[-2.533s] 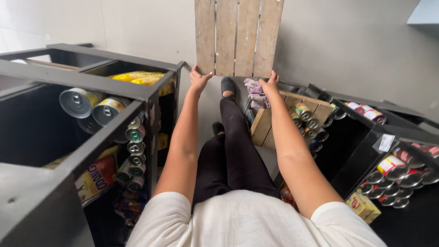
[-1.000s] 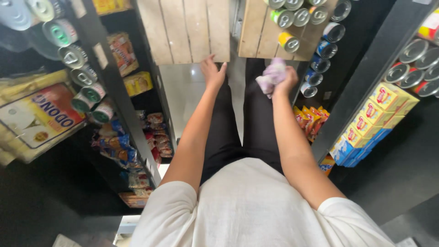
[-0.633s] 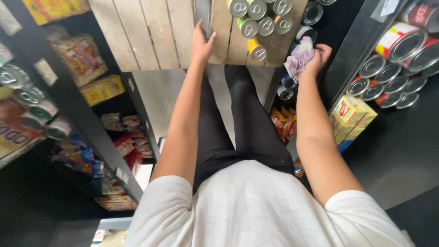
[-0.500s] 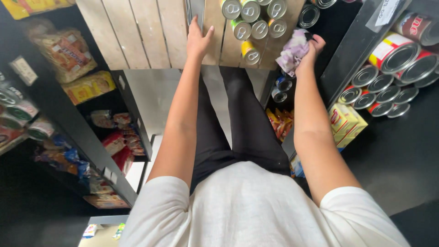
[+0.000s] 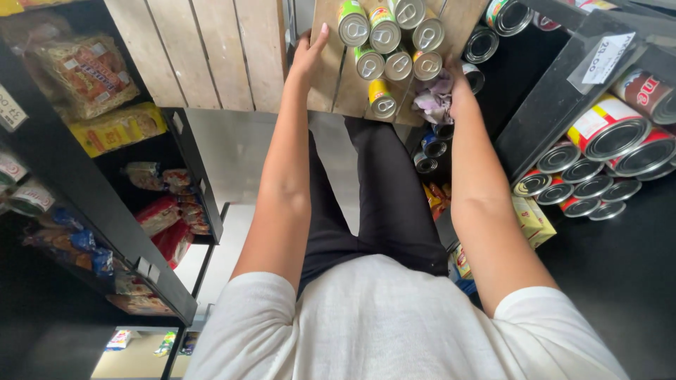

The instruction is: Wiping canned goods with a cloth and arranging them on store shelves.

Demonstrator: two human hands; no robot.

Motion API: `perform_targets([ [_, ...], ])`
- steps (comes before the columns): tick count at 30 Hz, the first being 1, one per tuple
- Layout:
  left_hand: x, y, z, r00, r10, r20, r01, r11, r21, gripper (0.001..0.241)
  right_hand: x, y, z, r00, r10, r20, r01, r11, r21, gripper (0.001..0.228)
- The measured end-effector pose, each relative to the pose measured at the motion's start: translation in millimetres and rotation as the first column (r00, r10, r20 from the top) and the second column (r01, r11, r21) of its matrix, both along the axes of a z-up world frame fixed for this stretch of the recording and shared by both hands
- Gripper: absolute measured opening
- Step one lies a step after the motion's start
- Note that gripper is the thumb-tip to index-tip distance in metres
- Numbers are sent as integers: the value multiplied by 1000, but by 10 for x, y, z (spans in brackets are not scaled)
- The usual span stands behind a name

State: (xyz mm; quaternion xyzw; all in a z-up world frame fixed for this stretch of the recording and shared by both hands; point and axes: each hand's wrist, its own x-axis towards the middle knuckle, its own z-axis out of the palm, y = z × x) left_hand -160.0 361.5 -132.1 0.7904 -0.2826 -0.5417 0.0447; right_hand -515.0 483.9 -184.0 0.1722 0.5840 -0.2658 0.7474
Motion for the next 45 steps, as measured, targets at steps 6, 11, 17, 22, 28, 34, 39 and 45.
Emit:
perform_targets([
  [6,-41,11,217,999,-32,-4,32,999,14,93,-28,241,-321,979,103,-175,-131,979,-159,46],
  [11,-7,168,339,999,-33,-36,30,997,-76,83,-56,371,-191,983,57,-172,-85,983,-162,56],
  [17,-159,254,878,997,-54,-52,50,995,-85,80,-163,389,322,970,68,-235,-102,985,-136,44],
  [22,-344,283,1406,997,-60,-41,51,981,-187,74,-305,313,890,967,-103,-231,53,976,-212,43],
  [28,-596,328,2245,995,40,-90,-53,988,-148,80,-509,355,1556,931,-78,-357,-29,958,-284,52],
  [34,-783,375,2935,987,110,-119,-130,976,-177,80,-790,165,2441,921,-12,-389,-119,943,-310,52],
  [39,-822,391,3397,988,116,-106,-137,968,-213,77,-972,93,2751,943,-37,-331,-56,962,-267,55],
  [45,-779,356,3964,952,161,-262,-244,913,-328,59,-1020,-38,3777,904,146,-402,-293,897,-332,38],
])
